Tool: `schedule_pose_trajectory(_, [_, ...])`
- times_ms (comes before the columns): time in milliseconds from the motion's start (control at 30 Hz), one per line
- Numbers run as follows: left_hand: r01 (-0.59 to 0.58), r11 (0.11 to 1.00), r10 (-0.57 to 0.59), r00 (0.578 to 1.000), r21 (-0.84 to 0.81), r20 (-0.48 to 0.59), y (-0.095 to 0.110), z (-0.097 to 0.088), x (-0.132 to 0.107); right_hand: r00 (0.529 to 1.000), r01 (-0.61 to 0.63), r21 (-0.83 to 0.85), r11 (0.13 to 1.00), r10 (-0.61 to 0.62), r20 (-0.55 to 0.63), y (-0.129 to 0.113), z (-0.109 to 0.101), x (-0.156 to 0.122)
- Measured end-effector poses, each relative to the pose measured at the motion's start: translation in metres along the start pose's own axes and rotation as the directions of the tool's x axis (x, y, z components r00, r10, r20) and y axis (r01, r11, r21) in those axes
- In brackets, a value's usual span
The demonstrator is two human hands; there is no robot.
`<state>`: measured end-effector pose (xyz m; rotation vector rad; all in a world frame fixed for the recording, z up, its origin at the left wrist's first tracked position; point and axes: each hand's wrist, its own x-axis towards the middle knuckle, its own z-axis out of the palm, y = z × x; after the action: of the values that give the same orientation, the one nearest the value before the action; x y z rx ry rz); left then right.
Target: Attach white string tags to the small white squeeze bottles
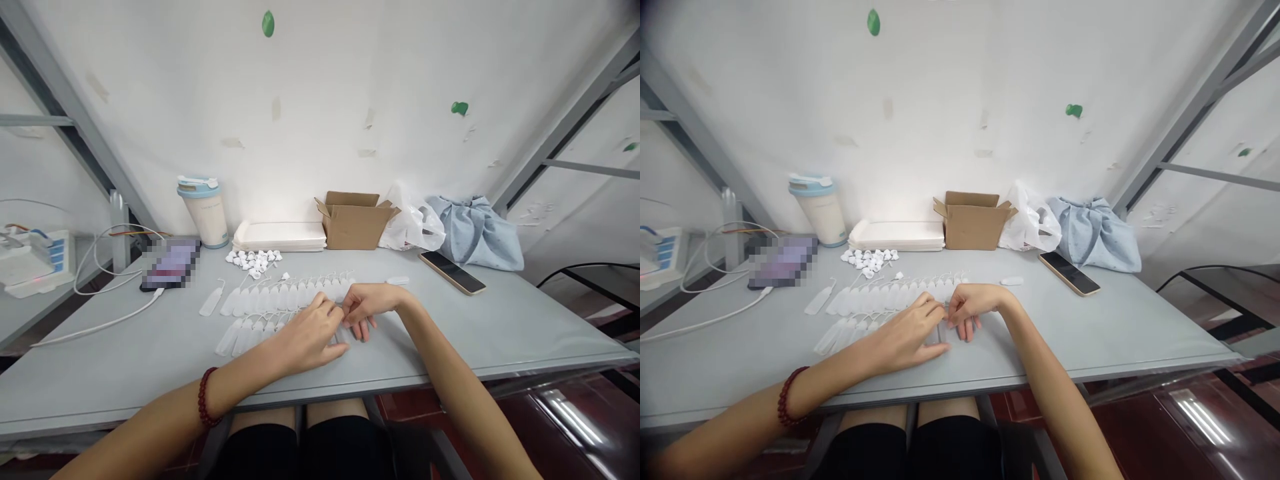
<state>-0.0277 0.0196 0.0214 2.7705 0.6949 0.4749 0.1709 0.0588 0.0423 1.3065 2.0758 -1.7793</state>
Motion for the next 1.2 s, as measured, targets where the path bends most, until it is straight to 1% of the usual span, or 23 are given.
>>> schedule_pose_trajectory(67, [0.028, 0.998, -0.03, 0.999, -0.06, -0.03, -0.004, -0.005, 0.0, 0.997, 0.016, 0.004, 1.0, -0.015, -0.073, 0.002, -0.006, -0.012])
schedule_pose_trajectory(100, [0.052, 0.995, -0.057, 0.996, -0.081, -0.064, -0.009, -0.009, 0.001, 0.984, 0.042, 0.002, 0.999, -0.041, -0.172, 0.005, -0.011, -0.02])
schedule_pose_trajectory(133, [0.082, 0.993, -0.092, 0.99, -0.089, -0.109, -0.017, -0.013, 0.002, 0.948, 0.061, 0.005, 0.998, -0.056, -0.312, 0.01, -0.017, -0.028])
schedule_pose_trajectory(167, [0.13, 0.989, -0.141, 0.977, -0.077, -0.163, -0.026, -0.017, 0.002, 0.882, 0.078, 0.01, 0.997, -0.064, -0.467, 0.016, -0.024, -0.036])
schedule_pose_trajectory(233, [0.243, 0.97, -0.238, 0.937, -0.013, -0.256, -0.052, -0.028, 0.002, 0.675, 0.07, -0.01, 0.998, -0.055, -0.735, 0.032, -0.04, -0.047])
schedule_pose_trajectory(267, [0.312, 0.95, -0.292, 0.91, 0.022, -0.293, -0.066, -0.034, 0.001, 0.568, 0.013, -0.037, 0.999, -0.038, -0.822, 0.041, -0.047, -0.051])
schedule_pose_trajectory(300, [0.371, 0.926, -0.334, 0.887, 0.063, -0.318, -0.081, -0.039, -0.001, 0.482, -0.086, -0.075, 0.994, -0.024, -0.876, 0.05, -0.053, -0.053])
schedule_pose_trajectory(333, [0.413, 0.906, -0.362, 0.871, 0.096, -0.332, -0.095, -0.044, -0.003, 0.421, -0.197, -0.125, 0.972, -0.031, -0.907, 0.06, -0.058, -0.053])
schedule_pose_trajectory(367, [0.443, 0.889, -0.384, 0.86, 0.116, -0.336, -0.107, -0.047, -0.005, 0.405, -0.284, -0.161, 0.945, -0.034, -0.914, 0.069, -0.061, -0.053])
schedule_pose_trajectory(433, [0.487, 0.863, -0.418, 0.837, 0.133, -0.352, -0.127, -0.05, -0.009, 0.442, -0.356, -0.172, 0.919, 0.004, -0.897, 0.085, -0.065, -0.052])
schedule_pose_trajectory(500, [0.486, 0.864, -0.42, 0.84, 0.129, -0.344, -0.14, -0.048, -0.011, 0.459, -0.332, -0.191, 0.924, -0.019, -0.888, 0.096, -0.065, -0.05])
schedule_pose_trajectory(567, [0.451, 0.886, -0.397, 0.858, 0.108, -0.324, -0.147, -0.044, -0.011, 0.519, -0.309, -0.209, 0.928, -0.02, -0.854, 0.102, -0.065, -0.049])
schedule_pose_trajectory(633, [0.423, 0.901, -0.379, 0.876, 0.1, -0.297, -0.151, -0.039, -0.01, 0.587, -0.324, -0.209, 0.923, 0.023, -0.809, 0.101, -0.066, -0.048])
schedule_pose_trajectory(667, [0.419, 0.902, -0.376, 0.882, 0.107, -0.284, -0.153, -0.037, -0.009, 0.609, -0.345, -0.203, 0.916, 0.055, -0.791, 0.099, -0.067, -0.047])
schedule_pose_trajectory(767, [0.418, 0.895, -0.373, 0.893, 0.158, -0.253, -0.158, -0.032, -0.005, 0.615, -0.406, -0.194, 0.893, 0.11, -0.781, 0.086, -0.069, -0.045])
schedule_pose_trajectory(833, [0.418, 0.889, -0.37, 0.896, 0.185, -0.247, -0.161, -0.03, -0.003, 0.589, -0.403, -0.2, 0.893, 0.086, -0.804, 0.077, -0.068, -0.044])
schedule_pose_trajectory(867, [0.42, 0.887, -0.37, 0.895, 0.191, -0.248, -0.161, -0.03, -0.003, 0.555, -0.389, -0.205, 0.898, 0.05, -0.831, 0.073, -0.066, -0.043])
schedule_pose_trajectory(967, [0.441, 0.879, -0.386, 0.882, 0.184, -0.271, -0.16, -0.033, -0.001, 0.388, -0.311, -0.243, 0.919, -0.111, -0.915, 0.062, -0.059, -0.034])
schedule_pose_trajectory(1033, [0.46, 0.877, -0.395, 0.855, 0.14, -0.337, -0.158, -0.038, -0.001, 0.307, -0.215, -0.298, 0.93, -0.225, -0.925, 0.054, -0.052, -0.023])
schedule_pose_trajectory(1067, [0.471, 0.877, -0.403, 0.828, 0.094, -0.389, -0.156, -0.041, -0.001, 0.28, -0.159, -0.326, 0.932, -0.274, -0.92, 0.051, -0.048, -0.015])
schedule_pose_trajectory(1133, [0.478, 0.876, -0.448, 0.748, -0.071, -0.489, -0.148, -0.048, -0.001, 0.278, -0.061, -0.409, 0.91, -0.378, -0.883, 0.044, -0.04, 0.001])
schedule_pose_trajectory(1167, [0.468, 0.864, -0.492, 0.703, -0.187, -0.513, -0.143, -0.05, -0.001, 0.266, -0.026, -0.447, 0.894, -0.425, -0.865, 0.042, -0.035, 0.009])
schedule_pose_trajectory(1200, [0.445, 0.838, -0.546, 0.672, -0.316, -0.5, -0.136, -0.052, 0.0, 0.261, 0.004, -0.483, 0.876, -0.467, -0.845, 0.039, -0.029, 0.017])
